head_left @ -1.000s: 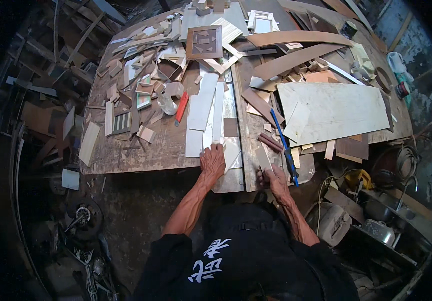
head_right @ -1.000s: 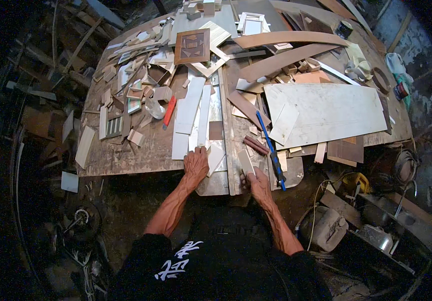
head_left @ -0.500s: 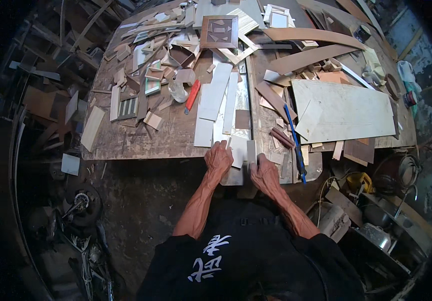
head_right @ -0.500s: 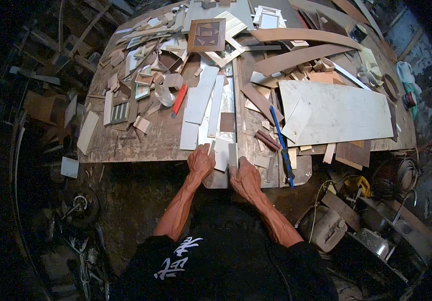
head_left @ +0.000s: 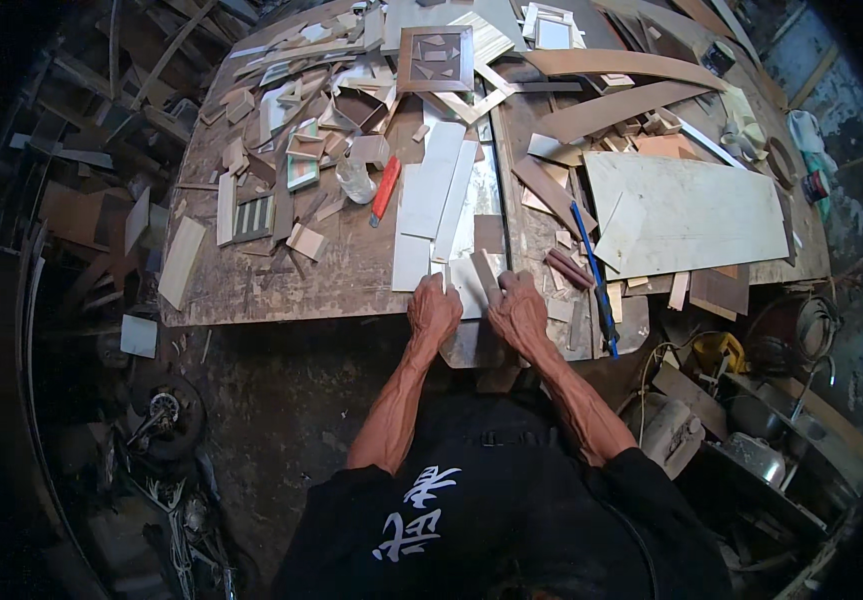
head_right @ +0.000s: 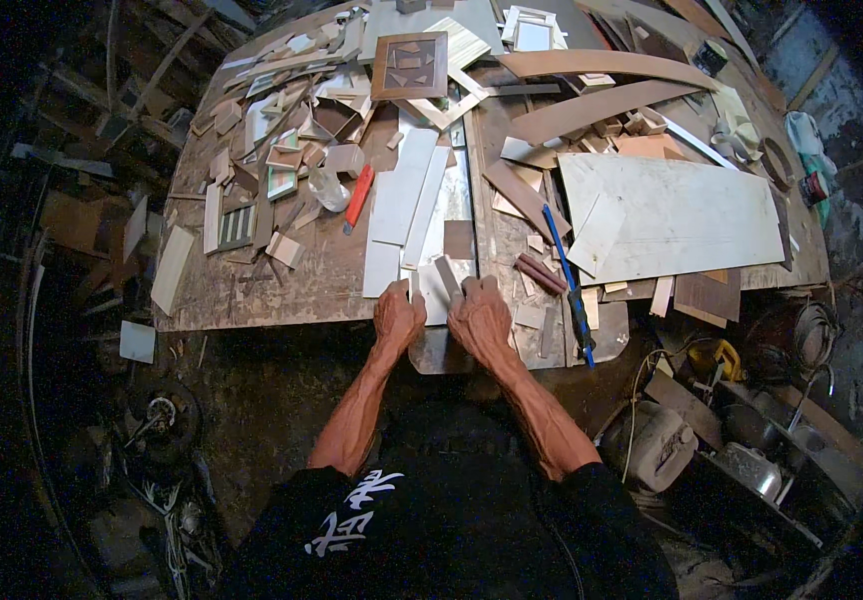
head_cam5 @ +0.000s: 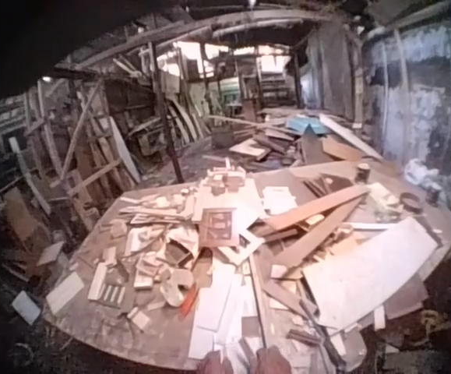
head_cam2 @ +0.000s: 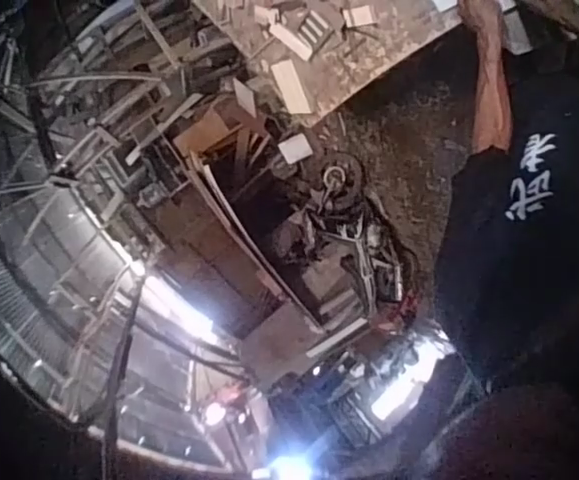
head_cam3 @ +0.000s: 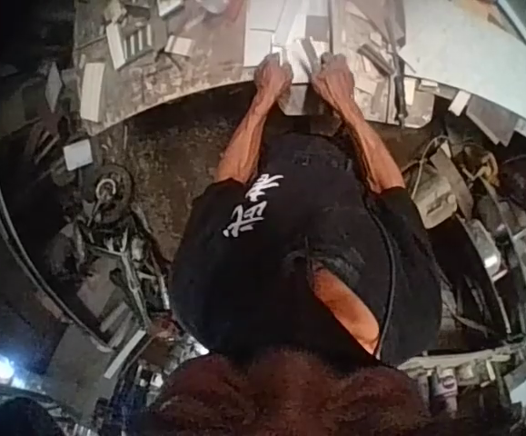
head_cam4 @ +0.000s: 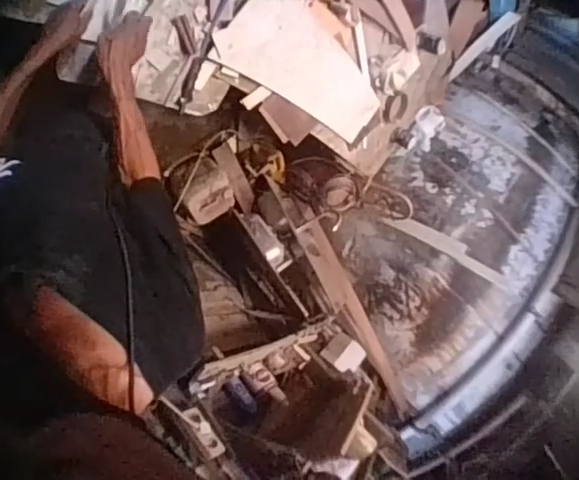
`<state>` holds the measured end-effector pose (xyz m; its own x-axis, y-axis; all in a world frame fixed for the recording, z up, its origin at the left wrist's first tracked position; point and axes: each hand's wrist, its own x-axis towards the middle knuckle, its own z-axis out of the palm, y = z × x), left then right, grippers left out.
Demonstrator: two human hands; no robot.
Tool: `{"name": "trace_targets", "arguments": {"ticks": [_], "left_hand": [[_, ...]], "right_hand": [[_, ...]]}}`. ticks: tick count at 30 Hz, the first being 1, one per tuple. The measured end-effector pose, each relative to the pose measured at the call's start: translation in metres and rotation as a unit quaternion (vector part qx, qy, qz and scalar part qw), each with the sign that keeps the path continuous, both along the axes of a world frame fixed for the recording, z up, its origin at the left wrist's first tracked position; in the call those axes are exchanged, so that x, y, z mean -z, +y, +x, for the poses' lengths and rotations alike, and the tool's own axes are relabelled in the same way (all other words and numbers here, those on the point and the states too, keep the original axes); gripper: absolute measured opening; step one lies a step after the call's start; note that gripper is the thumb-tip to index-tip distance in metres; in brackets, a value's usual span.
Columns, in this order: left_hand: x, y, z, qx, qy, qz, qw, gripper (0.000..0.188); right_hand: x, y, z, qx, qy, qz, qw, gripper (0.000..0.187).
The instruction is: Assemble small pieces of wood together on a workbench.
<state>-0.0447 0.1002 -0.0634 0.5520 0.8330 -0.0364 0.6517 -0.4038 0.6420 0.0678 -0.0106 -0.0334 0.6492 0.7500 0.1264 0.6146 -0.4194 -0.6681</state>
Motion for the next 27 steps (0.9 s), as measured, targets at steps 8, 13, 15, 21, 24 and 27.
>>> {"name": "trace_targets", "arguments": {"ticks": [8,13,15,21,24,27], "left_hand": [[0.002,0.001,0.008,0.022,0.017,0.045,0.999,0.025],[0.009,0.001,0.01,0.032,0.024,0.04,0.998,0.027],[0.009,0.001,0.011,0.035,0.013,0.045,0.998,0.029],[0.008,-0.003,0.013,0.021,0.018,0.051,0.998,0.032],[0.012,-0.001,0.013,0.015,0.004,0.064,0.998,0.034],[0.01,-0.002,0.015,0.012,0.029,0.05,0.998,0.035]], "right_hand": [[-0.001,0.006,0.003,-0.004,-0.018,-0.128,0.992,0.025],[0.006,0.017,-0.004,-0.001,-0.044,-0.153,0.987,0.026],[0.009,0.018,-0.004,0.003,-0.036,-0.142,0.989,0.025],[0.013,0.02,-0.006,0.008,-0.026,-0.148,0.989,0.023],[0.011,0.021,-0.006,0.001,-0.009,-0.147,0.989,0.024],[0.006,0.019,-0.005,0.002,0.009,-0.142,0.99,0.026]]}}
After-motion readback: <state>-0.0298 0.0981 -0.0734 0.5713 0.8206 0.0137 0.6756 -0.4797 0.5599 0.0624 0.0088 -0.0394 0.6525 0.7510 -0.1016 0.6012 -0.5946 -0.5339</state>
